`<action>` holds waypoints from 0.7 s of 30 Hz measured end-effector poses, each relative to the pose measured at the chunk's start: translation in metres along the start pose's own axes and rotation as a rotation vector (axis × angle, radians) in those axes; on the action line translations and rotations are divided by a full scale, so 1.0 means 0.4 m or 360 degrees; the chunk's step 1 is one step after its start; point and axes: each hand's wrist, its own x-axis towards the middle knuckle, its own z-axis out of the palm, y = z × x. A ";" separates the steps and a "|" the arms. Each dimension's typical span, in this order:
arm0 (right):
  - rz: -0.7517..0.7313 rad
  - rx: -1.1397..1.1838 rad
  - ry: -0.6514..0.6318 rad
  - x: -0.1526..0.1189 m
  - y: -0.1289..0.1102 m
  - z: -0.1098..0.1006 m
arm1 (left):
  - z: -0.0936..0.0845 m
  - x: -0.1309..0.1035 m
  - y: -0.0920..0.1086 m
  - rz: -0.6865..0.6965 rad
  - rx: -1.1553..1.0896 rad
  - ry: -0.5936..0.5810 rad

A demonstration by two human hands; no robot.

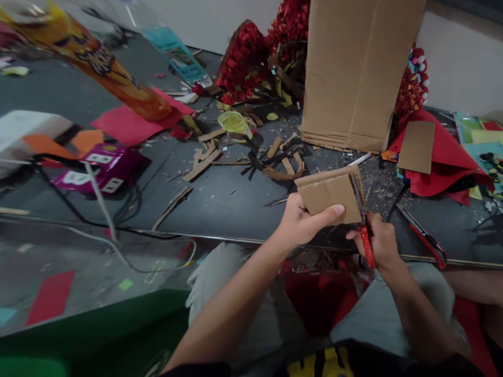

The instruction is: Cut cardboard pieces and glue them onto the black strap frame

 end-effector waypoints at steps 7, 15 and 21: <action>-0.0038 0.0236 -0.0222 0.018 -0.010 -0.017 | 0.000 0.007 -0.010 -0.0097 -0.0047 -0.0106; 0.0117 0.0150 -0.0111 0.011 -0.017 -0.024 | 0.013 0.004 -0.010 -0.0029 0.0010 -0.0173; 0.0153 0.0427 -0.0152 0.021 -0.018 -0.033 | 0.017 0.004 -0.016 -0.0006 0.0032 -0.0193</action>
